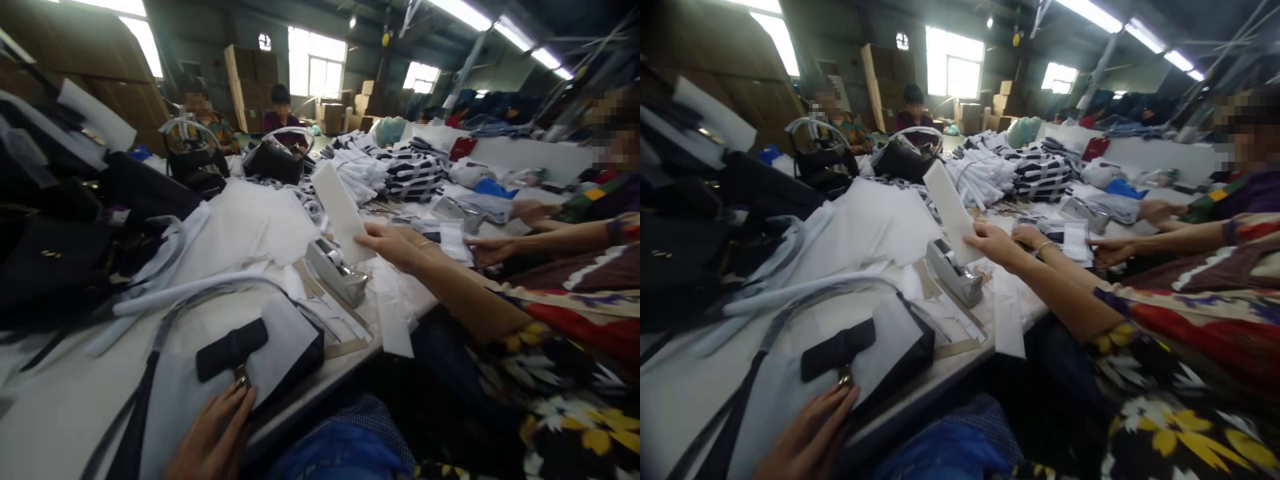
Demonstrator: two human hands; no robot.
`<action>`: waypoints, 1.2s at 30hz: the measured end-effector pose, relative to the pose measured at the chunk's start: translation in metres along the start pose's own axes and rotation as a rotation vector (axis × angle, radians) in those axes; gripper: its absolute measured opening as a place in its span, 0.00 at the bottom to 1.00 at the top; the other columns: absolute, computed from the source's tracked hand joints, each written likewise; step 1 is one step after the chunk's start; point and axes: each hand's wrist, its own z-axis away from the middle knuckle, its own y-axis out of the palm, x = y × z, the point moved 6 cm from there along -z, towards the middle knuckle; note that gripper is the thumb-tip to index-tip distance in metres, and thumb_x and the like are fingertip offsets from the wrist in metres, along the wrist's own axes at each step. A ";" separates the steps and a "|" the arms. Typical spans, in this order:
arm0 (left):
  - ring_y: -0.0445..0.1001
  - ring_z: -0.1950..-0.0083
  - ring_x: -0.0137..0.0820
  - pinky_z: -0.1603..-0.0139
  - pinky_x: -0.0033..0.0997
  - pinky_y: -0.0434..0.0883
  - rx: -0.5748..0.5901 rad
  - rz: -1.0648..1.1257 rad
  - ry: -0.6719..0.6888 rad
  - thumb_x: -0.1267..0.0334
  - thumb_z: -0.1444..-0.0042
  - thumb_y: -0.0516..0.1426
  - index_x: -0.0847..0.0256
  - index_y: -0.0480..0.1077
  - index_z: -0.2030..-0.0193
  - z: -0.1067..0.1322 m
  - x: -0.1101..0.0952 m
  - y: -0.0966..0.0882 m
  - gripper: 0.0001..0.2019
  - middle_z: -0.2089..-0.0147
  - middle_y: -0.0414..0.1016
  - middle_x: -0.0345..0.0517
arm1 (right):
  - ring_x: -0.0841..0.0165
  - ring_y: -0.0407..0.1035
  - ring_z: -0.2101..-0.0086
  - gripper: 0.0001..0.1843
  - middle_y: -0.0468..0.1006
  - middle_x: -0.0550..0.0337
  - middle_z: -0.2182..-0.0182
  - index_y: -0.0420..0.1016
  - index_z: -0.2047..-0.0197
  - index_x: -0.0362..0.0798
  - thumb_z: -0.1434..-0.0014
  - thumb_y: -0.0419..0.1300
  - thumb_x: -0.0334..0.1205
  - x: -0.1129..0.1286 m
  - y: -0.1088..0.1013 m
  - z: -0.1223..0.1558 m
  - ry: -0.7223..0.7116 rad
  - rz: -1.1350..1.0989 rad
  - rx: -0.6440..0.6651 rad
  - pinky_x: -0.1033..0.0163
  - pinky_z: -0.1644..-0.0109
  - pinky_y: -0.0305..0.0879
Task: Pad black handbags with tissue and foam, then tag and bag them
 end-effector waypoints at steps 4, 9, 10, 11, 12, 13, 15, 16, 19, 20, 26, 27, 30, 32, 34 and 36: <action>0.73 0.40 0.39 0.38 0.44 0.72 0.010 0.009 -0.094 0.71 0.37 0.54 0.57 0.61 0.32 -0.007 -0.011 -0.011 0.26 0.43 0.75 0.51 | 0.61 0.71 0.54 0.23 0.75 0.54 0.50 0.72 0.40 0.52 0.37 0.57 0.34 0.051 0.073 0.088 -0.611 0.461 0.024 0.56 0.46 0.70; 0.76 0.44 0.39 0.43 0.41 0.75 0.007 -0.005 -0.166 0.70 0.36 0.54 0.56 0.64 0.34 -0.005 -0.014 -0.012 0.23 0.46 0.77 0.52 | 0.60 0.65 0.48 0.31 0.65 0.58 0.34 0.53 0.28 0.57 0.31 0.50 0.30 0.048 0.175 0.139 -1.002 0.755 0.261 0.52 0.42 0.64; 0.79 0.50 0.37 0.48 0.37 0.77 -0.001 -0.019 -0.186 0.69 0.35 0.54 0.55 0.65 0.34 -0.003 -0.014 -0.012 0.22 0.49 0.79 0.52 | 0.60 0.65 0.49 0.30 0.65 0.59 0.34 0.54 0.28 0.57 0.31 0.51 0.32 0.042 0.188 0.140 -1.035 0.776 0.297 0.53 0.43 0.64; 0.81 0.55 0.36 0.54 0.33 0.78 -0.006 -0.031 -0.204 0.68 0.35 0.54 0.55 0.65 0.35 -0.001 -0.015 -0.011 0.22 0.52 0.80 0.51 | 0.60 0.64 0.48 0.29 0.66 0.59 0.34 0.55 0.29 0.57 0.31 0.52 0.33 0.037 0.198 0.139 -1.060 0.784 0.326 0.53 0.43 0.64; 0.81 0.60 0.35 0.59 0.31 0.78 -0.009 -0.040 -0.218 0.67 0.35 0.54 0.55 0.66 0.35 0.000 -0.015 -0.011 0.21 0.54 0.80 0.50 | 0.60 0.64 0.46 0.29 0.66 0.58 0.35 0.56 0.29 0.56 0.31 0.52 0.33 0.032 0.205 0.138 -1.078 0.785 0.349 0.53 0.43 0.63; 0.81 0.62 0.34 0.61 0.29 0.78 -0.008 -0.044 -0.226 0.66 0.35 0.54 0.55 0.67 0.36 0.001 -0.015 -0.010 0.20 0.56 0.81 0.50 | 0.60 0.63 0.45 0.28 0.66 0.58 0.35 0.57 0.30 0.55 0.31 0.53 0.34 0.028 0.210 0.138 -1.089 0.785 0.366 0.52 0.43 0.62; 0.81 0.61 0.35 0.59 0.31 0.78 0.001 -0.041 -0.227 0.66 0.35 0.54 0.55 0.69 0.38 0.003 -0.016 -0.008 0.19 0.55 0.81 0.50 | 0.59 0.61 0.42 0.27 0.66 0.57 0.35 0.58 0.30 0.54 0.31 0.53 0.34 0.021 0.217 0.138 -1.088 0.789 0.394 0.51 0.41 0.61; 0.81 0.60 0.36 0.57 0.32 0.78 0.005 -0.037 -0.225 0.66 0.35 0.54 0.55 0.70 0.39 0.003 -0.015 -0.008 0.18 0.55 0.81 0.50 | 0.58 0.60 0.40 0.27 0.66 0.57 0.35 0.59 0.31 0.54 0.31 0.53 0.34 0.019 0.219 0.139 -1.083 0.796 0.406 0.50 0.41 0.60; 0.80 0.58 0.37 0.55 0.35 0.77 0.013 -0.022 -0.222 0.66 0.35 0.54 0.57 0.72 0.42 0.002 -0.014 -0.007 0.16 0.56 0.81 0.49 | 0.55 0.58 0.38 0.26 0.65 0.57 0.34 0.59 0.31 0.54 0.30 0.52 0.35 0.015 0.226 0.145 -1.064 0.822 0.452 0.48 0.39 0.58; 0.80 0.58 0.37 0.54 0.35 0.76 0.010 -0.017 -0.220 0.67 0.35 0.54 0.58 0.72 0.43 0.002 -0.015 -0.009 0.15 0.56 0.81 0.49 | 0.54 0.58 0.38 0.26 0.64 0.58 0.34 0.59 0.31 0.54 0.30 0.51 0.36 0.013 0.228 0.146 -1.055 0.829 0.466 0.48 0.39 0.58; 0.80 0.54 0.35 0.49 0.35 0.73 -0.092 -0.006 -0.117 0.68 0.34 0.54 0.63 0.72 0.45 -0.011 -0.034 -0.048 0.13 0.52 0.81 0.48 | 0.57 0.58 0.37 0.24 0.64 0.59 0.33 0.59 0.31 0.54 0.28 0.46 0.37 0.007 0.233 0.148 -1.008 0.837 0.478 0.49 0.37 0.56; 0.80 0.56 0.34 0.50 0.33 0.73 -0.133 -0.025 -0.099 0.67 0.35 0.55 0.62 0.73 0.46 -0.014 -0.035 -0.057 0.13 0.53 0.82 0.46 | 0.58 0.57 0.37 0.23 0.64 0.59 0.34 0.59 0.31 0.54 0.28 0.46 0.37 0.007 0.234 0.147 -1.016 0.837 0.472 0.49 0.36 0.56; 0.78 0.49 0.39 0.46 0.38 0.71 -0.090 -0.072 -0.052 0.57 0.34 0.54 0.61 0.68 0.37 -0.025 -0.024 -0.054 0.21 0.43 0.77 0.50 | 0.59 0.57 0.37 0.21 0.65 0.59 0.34 0.63 0.34 0.53 0.27 0.45 0.39 0.007 0.234 0.145 -1.048 0.828 0.428 0.51 0.36 0.56; 0.73 0.40 0.47 0.41 0.47 0.69 -0.025 -0.095 -0.003 0.52 0.32 0.47 0.64 0.60 0.31 -0.026 -0.015 -0.034 0.27 0.34 0.68 0.57 | 0.62 0.57 0.36 0.20 0.66 0.60 0.35 0.67 0.36 0.51 0.27 0.45 0.38 0.006 0.227 0.145 -1.055 0.798 0.391 0.53 0.34 0.55; 0.71 0.38 0.47 0.37 0.48 0.65 0.004 -0.110 0.022 0.55 0.31 0.44 0.62 0.55 0.28 -0.021 -0.006 -0.011 0.27 0.31 0.62 0.58 | 0.65 0.57 0.36 0.19 0.69 0.62 0.37 0.68 0.38 0.50 0.29 0.47 0.36 0.005 0.208 0.151 -1.049 0.725 0.338 0.53 0.30 0.49; 0.67 0.35 0.46 0.32 0.47 0.60 0.027 -0.090 -0.008 0.56 0.32 0.46 0.59 0.53 0.27 -0.011 0.001 0.007 0.28 0.28 0.58 0.56 | 0.68 0.57 0.35 0.20 0.73 0.62 0.40 0.68 0.37 0.50 0.30 0.51 0.37 -0.003 0.176 0.163 -0.998 0.649 0.211 0.52 0.27 0.43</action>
